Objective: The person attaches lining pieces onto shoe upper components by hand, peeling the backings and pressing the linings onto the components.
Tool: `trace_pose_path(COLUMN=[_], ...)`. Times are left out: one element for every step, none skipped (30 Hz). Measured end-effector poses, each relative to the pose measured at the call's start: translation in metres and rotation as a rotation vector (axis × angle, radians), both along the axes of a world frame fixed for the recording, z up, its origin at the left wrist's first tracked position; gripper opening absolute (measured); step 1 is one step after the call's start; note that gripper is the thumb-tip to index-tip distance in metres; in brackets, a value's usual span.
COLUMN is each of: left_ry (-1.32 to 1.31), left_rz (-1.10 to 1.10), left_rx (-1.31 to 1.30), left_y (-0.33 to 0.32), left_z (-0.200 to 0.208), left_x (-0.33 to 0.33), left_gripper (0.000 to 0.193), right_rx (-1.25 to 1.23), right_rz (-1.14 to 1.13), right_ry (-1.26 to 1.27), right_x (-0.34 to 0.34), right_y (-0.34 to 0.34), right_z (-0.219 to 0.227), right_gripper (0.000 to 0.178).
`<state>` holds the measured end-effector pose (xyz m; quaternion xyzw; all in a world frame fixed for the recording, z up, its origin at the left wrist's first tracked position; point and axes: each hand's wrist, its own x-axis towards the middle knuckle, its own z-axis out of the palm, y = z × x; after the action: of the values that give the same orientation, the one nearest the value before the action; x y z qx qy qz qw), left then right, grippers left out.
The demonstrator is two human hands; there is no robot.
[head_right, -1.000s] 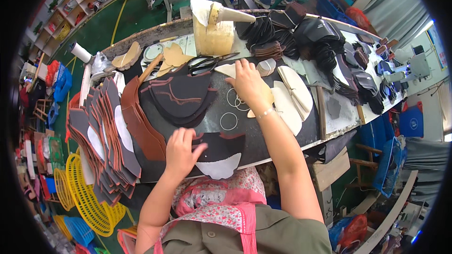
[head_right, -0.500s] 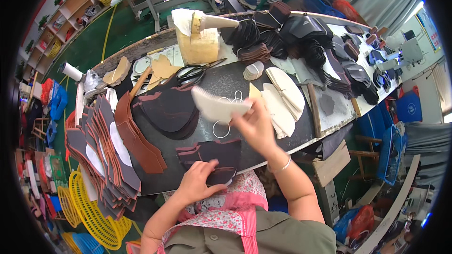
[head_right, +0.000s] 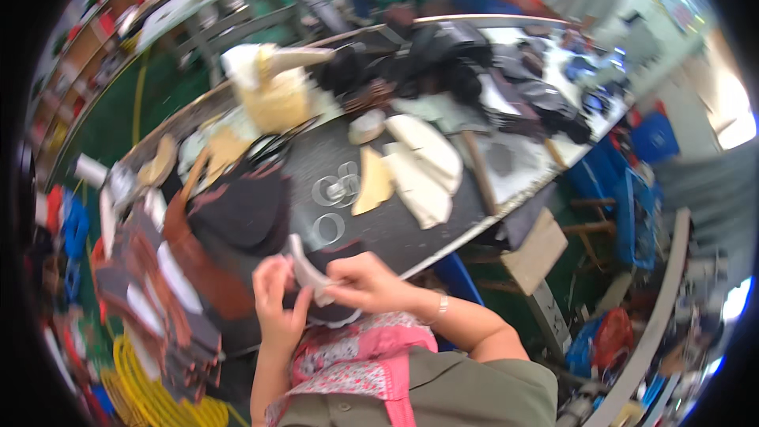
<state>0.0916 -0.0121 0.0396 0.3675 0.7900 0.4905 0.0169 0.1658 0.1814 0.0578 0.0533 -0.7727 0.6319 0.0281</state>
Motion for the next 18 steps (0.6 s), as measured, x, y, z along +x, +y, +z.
trace_pose_path(left_ry=[-0.064,-0.127,-0.077,-0.032,-0.234,-0.191,-0.322,-0.406,-0.439,-0.471,-0.442,-0.413,-0.352,0.249,0.417,0.585,0.481,0.249], left_rz=[-0.104,-0.211,-0.190,-0.165,-0.162,-0.127,-0.159,-0.102,-0.027,0.059,0.131,0.207,0.209,0.213,0.197,0.174,0.037,-0.094], left_rx=[0.011,0.016,0.066,0.114,0.235,0.212,0.337,0.350,0.299,0.247,0.296,0.346,0.293,0.122,0.056,-0.006,0.062,0.106], left_y=[0.007,0.010,0.012,0.009,0.015,0.021,0.029,0.035,0.043,0.052,0.065,0.076,0.085,0.090,0.084,0.087,0.080,0.071], left_z=[0.022,0.043,0.034,0.019,0.015,0.014,0.009,0.002,-0.007,-0.015,-0.021,-0.028,-0.029,-0.029,-0.027,-0.005,0.005,0.016], left_x=[0.005,0.008,0.006,-0.001,-0.009,-0.021,-0.032,-0.043,-0.056,-0.069,-0.077,-0.084,-0.092,-0.095,-0.089,-0.074,-0.061,-0.046], left_gripper=[0.058,0.055,0.053,0.052,0.046,0.036,0.030,0.024,0.020,0.016,0.014,0.013,0.014,0.020,0.025,0.031,0.037,0.036], right_rx=[-0.010,-0.122,-0.109,-0.032,-0.126,-0.136,-0.328,-0.526,-0.603,-0.593,-0.550,-0.507,-0.450,-0.452,-0.260,-0.065,0.014,0.068], right_rz=[0.051,0.032,0.051,0.063,0.029,-0.015,-0.073,-0.123,-0.205,-0.346,-0.443,-0.535,-0.589,-0.587,-0.614,-0.646,-0.594,-0.495], right_ry=[0.049,0.051,0.090,0.152,0.112,0.198,0.095,-0.005,-0.021,0.026,0.084,0.140,0.094,0.097,0.071,0.048,0.017,0.118], right_x=[-0.005,-0.009,-0.013,-0.019,-0.023,-0.030,-0.036,-0.038,-0.039,-0.043,-0.048,-0.052,-0.053,-0.052,-0.049,-0.046,-0.039,-0.033], right_y=[-0.002,-0.011,-0.015,-0.016,-0.015,-0.009,-0.007,-0.003,0.006,0.010,0.012,0.015,0.019,0.021,0.022,0.029,0.027,0.021], right_z=[-0.003,0.006,0.000,-0.003,0.007,-0.004,-0.005,-0.003,-0.006,-0.009,-0.008,-0.007,-0.005,-0.008,-0.012,-0.014,-0.003,0.004], right_gripper=[0.021,0.021,0.018,0.016,0.019,0.021,0.021,0.022,0.023,0.023,0.024,0.024,0.022,0.022,0.020,0.019,0.017,0.018])
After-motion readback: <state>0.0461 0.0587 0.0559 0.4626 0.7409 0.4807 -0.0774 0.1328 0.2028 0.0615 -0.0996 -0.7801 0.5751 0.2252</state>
